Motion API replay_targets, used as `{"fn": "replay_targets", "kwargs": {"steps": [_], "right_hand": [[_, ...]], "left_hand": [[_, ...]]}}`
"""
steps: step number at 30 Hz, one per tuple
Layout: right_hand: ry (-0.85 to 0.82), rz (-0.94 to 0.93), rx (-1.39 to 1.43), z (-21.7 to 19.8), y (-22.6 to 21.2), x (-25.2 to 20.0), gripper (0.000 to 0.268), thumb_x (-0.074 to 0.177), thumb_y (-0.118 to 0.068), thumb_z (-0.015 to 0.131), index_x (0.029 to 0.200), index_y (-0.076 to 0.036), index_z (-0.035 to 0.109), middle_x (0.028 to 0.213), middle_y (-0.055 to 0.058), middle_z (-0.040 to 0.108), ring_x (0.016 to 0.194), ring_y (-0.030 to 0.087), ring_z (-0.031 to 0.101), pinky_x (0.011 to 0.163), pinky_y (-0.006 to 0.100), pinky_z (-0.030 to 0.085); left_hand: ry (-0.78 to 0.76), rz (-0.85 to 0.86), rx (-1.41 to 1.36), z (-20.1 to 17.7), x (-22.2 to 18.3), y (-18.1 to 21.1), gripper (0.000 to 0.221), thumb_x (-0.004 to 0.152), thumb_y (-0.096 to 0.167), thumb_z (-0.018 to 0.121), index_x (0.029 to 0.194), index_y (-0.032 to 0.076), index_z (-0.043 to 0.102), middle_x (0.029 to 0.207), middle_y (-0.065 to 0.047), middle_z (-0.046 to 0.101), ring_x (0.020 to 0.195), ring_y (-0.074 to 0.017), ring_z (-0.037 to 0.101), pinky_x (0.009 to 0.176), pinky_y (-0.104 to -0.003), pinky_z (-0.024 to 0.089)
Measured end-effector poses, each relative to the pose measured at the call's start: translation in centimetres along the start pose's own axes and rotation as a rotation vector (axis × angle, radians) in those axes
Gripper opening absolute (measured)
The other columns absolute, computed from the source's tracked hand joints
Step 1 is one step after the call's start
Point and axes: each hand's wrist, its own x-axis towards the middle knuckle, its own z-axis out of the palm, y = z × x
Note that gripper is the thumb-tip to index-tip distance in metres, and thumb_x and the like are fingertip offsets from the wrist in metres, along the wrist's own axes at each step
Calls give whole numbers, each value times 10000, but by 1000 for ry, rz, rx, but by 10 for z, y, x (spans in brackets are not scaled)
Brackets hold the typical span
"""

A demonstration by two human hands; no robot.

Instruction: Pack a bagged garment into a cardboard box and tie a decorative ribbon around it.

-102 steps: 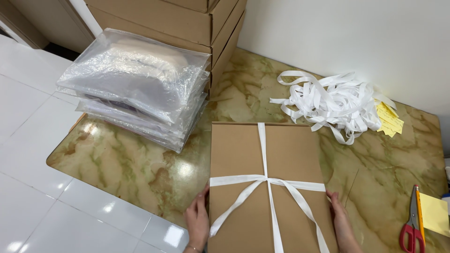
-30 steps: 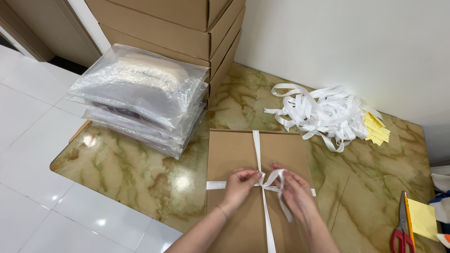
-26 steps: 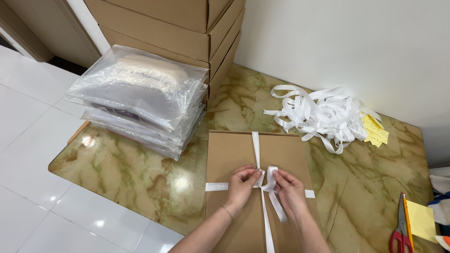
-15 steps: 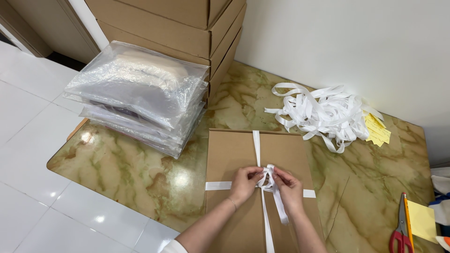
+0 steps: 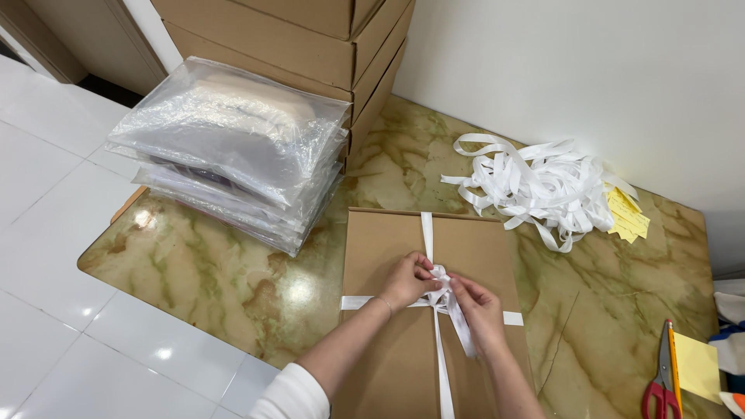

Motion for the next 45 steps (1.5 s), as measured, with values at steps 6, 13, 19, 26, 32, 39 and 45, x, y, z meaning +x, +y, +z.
{"fn": "replay_targets", "kwargs": {"steps": [6, 13, 19, 26, 32, 39, 45], "right_hand": [[148, -8, 0, 7, 13, 4, 244, 850, -12, 826, 1089, 34, 812, 1003, 144, 809, 895, 174, 710, 841, 282, 571], [-88, 48, 35, -19, 14, 17, 208, 869, -17, 792, 1059, 68, 801, 991, 202, 809, 848, 258, 730, 777, 347, 584], [-510, -386, -870, -44, -16, 31, 79, 895, -168, 801, 881, -133, 870, 1069, -14, 592, 925, 116, 663, 849, 260, 509], [-456, -611, -1068, -30, -12, 17, 37, 839, -97, 775, 852, -132, 781, 909, -43, 754, 741, 121, 715, 719, 263, 519], [-230, -1131, -1151, -31, 20, 14, 75, 884, -68, 731, 850, -53, 666, 972, 44, 667, 880, 237, 655, 680, 390, 551], [-147, -1443, -903, -28, 22, -7, 32, 933, -16, 739, 955, -3, 721, 1078, 119, 719, 899, 241, 705, 834, 350, 579], [-162, -1513, -883, -25, 20, -9, 42, 922, 7, 746, 944, -7, 713, 1073, 125, 728, 827, 253, 693, 760, 367, 580]], "left_hand": [[-54, -29, 91, -2, -1, 4, 471, 702, 210, 917, 1050, 206, 601, 895, 50, 766, 828, -101, 683, 774, -284, 522], [-86, -93, 97, -6, -10, 5, 444, 679, 60, 870, 1058, 200, 685, 928, 39, 735, 838, -101, 684, 764, -261, 569], [-1, 376, 270, 2, -13, -9, 346, 701, -66, 682, 967, 151, 722, 1004, -15, 678, 846, -161, 668, 785, -297, 567], [39, 438, 448, 3, -58, 13, 288, 833, -46, 705, 1029, 162, 668, 1123, -19, 524, 791, -206, 686, 708, -425, 577], [56, 330, 291, 3, -54, 4, 280, 861, 37, 698, 1091, 194, 670, 1189, -9, 449, 770, -158, 659, 800, -341, 580], [-71, 70, 26, 3, -19, -18, 304, 940, 272, 560, 976, 118, 819, 1085, -40, 792, 1138, -150, 639, 968, -276, 478], [80, 184, 491, 16, -41, -14, 323, 1022, 416, 630, 985, 117, 745, 1202, -95, 519, 1026, -313, 641, 889, -480, 514]]}}
